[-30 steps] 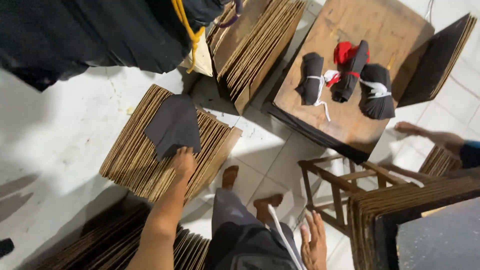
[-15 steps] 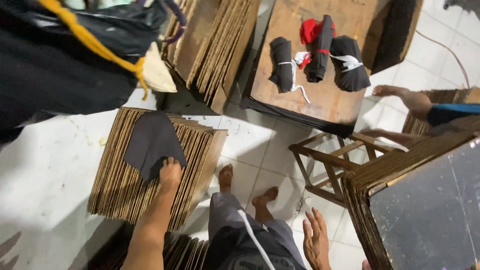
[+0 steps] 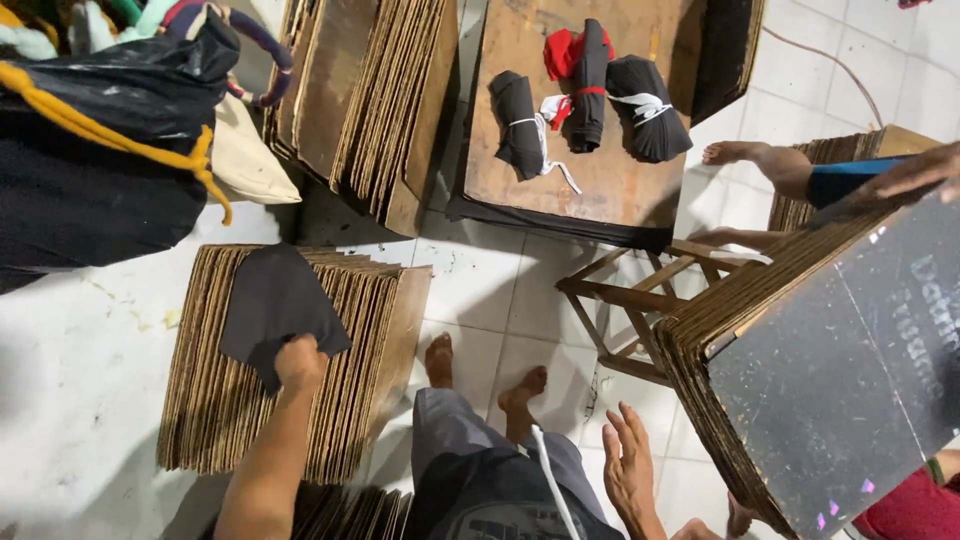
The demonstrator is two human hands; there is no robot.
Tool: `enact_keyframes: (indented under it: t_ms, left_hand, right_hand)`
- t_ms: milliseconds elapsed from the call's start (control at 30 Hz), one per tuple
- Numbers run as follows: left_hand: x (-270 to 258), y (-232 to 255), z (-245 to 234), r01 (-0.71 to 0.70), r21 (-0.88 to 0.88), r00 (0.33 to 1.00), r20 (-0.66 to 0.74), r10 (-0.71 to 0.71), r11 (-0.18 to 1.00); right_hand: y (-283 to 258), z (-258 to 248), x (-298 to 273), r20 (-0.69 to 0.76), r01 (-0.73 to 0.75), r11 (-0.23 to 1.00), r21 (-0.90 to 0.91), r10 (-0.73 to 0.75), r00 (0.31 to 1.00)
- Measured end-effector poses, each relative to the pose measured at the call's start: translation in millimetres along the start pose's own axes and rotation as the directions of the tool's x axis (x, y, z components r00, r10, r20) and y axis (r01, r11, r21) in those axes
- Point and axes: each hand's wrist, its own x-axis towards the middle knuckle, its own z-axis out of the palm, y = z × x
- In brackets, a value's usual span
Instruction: Placing fabric pieces onto wooden boards and tying bundles of fabric with string in a production environment.
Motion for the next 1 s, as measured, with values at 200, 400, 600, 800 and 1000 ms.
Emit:
enact_keyframes:
  t_ms: [200, 400, 600, 800, 1000]
  left_hand:
    - [1, -40, -62, 0.247, -0.591, 0.969, 0.161, -0.188, 0.768]
    - [-41, 4, -175, 0.011, -0.761, 0.999, -0.015, -0.034, 0.649]
    - [-182, 208, -336, -0.138, -0.990, 0.981, -0.142, 0.136, -0.035]
    - [-248, 324, -358, -0.098, -0.969, 0.905, -0.181, 0.384, -0.226]
    - [-273, 401, -327, -0.178, -0.980, 0.765, -0.196, 0.613, -0.092]
  right_hand:
    - [-6, 13, 11, -0.079, 0.110, 0.994, 0.016, -0.108, 0.991]
    - [-47, 24, 37, -0.205, 0.409, 0.913, 0.011, -0.398, 0.894]
    - [-248, -21, 30, -0.247, 0.680, 0.634, 0.368, -0.638, 0.729]
    - [-275, -71, 22, -0.499, 0.658, 0.610, 0.441, -0.443, 0.745]
    - [-204, -122, 18, -0.667, 0.628, 0.566, 0.534, -0.175, 0.724]
